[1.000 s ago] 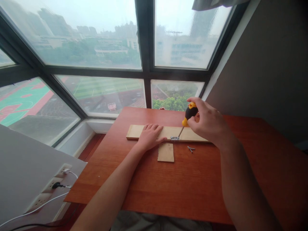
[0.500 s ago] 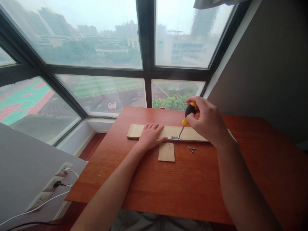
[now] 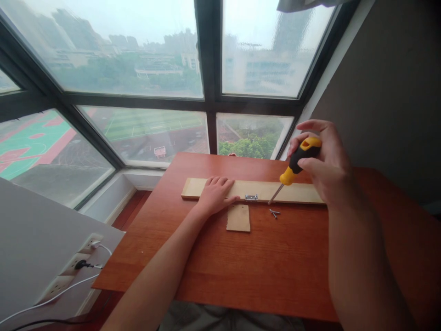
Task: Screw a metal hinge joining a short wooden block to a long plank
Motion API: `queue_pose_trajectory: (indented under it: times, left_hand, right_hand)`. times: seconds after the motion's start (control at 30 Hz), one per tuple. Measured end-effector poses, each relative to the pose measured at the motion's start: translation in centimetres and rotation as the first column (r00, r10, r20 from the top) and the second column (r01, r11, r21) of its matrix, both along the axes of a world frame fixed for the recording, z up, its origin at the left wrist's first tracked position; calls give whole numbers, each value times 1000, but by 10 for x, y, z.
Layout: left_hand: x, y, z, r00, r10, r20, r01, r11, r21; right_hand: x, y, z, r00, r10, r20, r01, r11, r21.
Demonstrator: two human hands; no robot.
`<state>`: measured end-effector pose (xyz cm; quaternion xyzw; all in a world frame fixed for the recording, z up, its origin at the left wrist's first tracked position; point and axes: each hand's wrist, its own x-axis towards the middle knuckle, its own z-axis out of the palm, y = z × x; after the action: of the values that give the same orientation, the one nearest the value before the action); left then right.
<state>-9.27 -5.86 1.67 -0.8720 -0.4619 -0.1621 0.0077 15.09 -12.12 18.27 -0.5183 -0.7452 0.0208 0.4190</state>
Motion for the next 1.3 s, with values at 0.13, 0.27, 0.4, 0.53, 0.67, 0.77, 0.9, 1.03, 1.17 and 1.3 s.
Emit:
queue_pose_trajectory:
  times: [0.13,0.27,0.4,0.53,0.67,0.77,0.9,1.03,1.17,1.3]
  left_hand:
    - [0,1,-1,1000,-3,-2,3,1000,14]
    - [0,0,-2,1000,2,10,-2,1000,13]
    - [0,0,-3,1000,2,9,-2,1000,18]
    - [0,1,-3,1000,-3,12,3,1000,23]
    - [0,1,-3,1000,-7,13,6,1000,23]
    - [1,1,-3,1000,-7,8,6,1000,21]
    - [1,1,-3,1000,-4,5,4,1000,21]
    - [0,1,-3,1000,-9,3,9,999,32]
    - [0,1,-3,1000,-13,0,13,999,36]
    - [1,2,-4,1000,-12,5,12,999,42]
  right_hand:
    - [-5,-8,-8,877,201,-437,-315,926,-207]
    - [-8,-9,-24,849,235,-474,-457,776,-434]
    - [-10,-1,-47,964,219,-152,-267,802,-534]
    - [-16,13,-79,910,120,396,85,882,-463]
    - [-21,26,-104,748,87,658,290,849,-442]
    - [-22,33,-110,686,137,714,312,832,-459]
    - [-26,36,-105,673,167,721,294,834,-468]
    - [-30,36,-101,662,158,733,321,824,-467]
    - [-31,36,-103,660,185,728,307,819,-485]
    - [-25,36,-97,676,203,709,272,825,-495]
